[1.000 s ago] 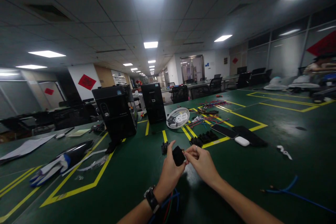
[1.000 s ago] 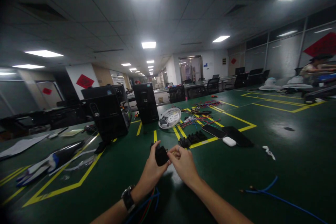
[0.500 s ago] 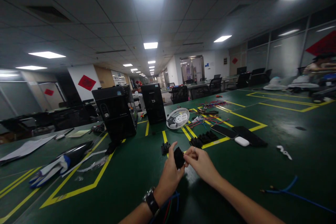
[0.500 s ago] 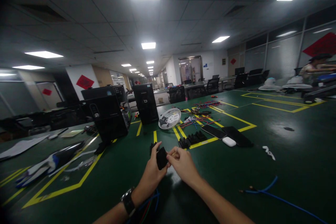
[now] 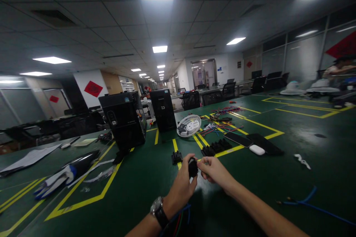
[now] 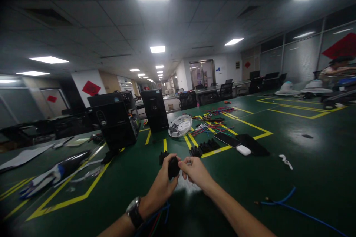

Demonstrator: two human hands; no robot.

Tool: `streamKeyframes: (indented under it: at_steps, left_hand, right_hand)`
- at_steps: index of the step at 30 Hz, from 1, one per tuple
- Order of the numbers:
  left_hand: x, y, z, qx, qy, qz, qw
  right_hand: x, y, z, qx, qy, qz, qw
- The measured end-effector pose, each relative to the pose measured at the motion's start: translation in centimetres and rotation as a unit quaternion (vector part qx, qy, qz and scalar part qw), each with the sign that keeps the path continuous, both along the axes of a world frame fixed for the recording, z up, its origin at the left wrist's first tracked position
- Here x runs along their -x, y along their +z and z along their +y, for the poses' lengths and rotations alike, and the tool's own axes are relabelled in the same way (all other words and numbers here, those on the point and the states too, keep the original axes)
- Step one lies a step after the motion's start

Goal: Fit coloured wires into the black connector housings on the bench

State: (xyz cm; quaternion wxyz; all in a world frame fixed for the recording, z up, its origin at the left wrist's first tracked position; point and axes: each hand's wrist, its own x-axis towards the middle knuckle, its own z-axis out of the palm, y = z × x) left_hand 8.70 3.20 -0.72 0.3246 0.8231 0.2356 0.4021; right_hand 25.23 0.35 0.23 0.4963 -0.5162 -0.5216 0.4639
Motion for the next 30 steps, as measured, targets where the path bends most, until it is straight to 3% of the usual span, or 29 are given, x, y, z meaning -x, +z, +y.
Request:
streamKeyframes:
  at_steps: [4,8,13,19,21,23,25,26,28,30]
  left_hand:
    - [0.6,1.7,-0.5,0.085,-0.019,-0.065,0.994]
    - [0.0,2.4,0.0,0.173,0.032,-0.222,0.959]
    - [-0.6,2.3,0.9,0.21,0.028,-0.275,0.938]
    - [-1.4,2.6,0.2,0.267,0.081,-0.324,0.904]
    - [-1.8,3.6,0.8,0.295,0.071,-0.363,0.881]
    - [-1.6,5.4,2.5,0.316,0.078,-0.409,0.852]
    - [-0.9,7.3,5.2,0.317,0.132,-0.456,0.821]
    - [-0.5,8.2,6.7,0.294,0.15,-0.463,0.823]
    - [0.1,8.9,9.2,0.273,0.154,-0.377,0.872]
    - [0.0,8.2,10.7,0.268,0.143,-0.27,0.914]
  right_hand:
    - [0.9,0.1,-0.2,-0.03,0.041,0.069,0.996]
    - [2.6,-0.1,-0.6,-0.044,0.074,0.093,0.992]
    - [3.2,0.1,-1.1,-0.052,0.087,-0.019,0.995]
    - [2.2,3.5,-2.5,-0.066,0.059,-0.093,0.992]
    - [2.3,3.6,-2.7,-0.096,0.018,-0.168,0.981]
    - [2.9,2.6,-2.8,-0.127,-0.014,-0.274,0.953]
    - [3.8,0.9,-2.9,-0.137,-0.004,-0.356,0.924]
    - [4.4,0.2,-3.0,-0.137,0.018,-0.379,0.915]
    - [5.5,-0.8,-3.4,-0.153,0.059,-0.409,0.898]
    - [6.2,-1.0,-3.8,-0.195,0.078,-0.454,0.866]
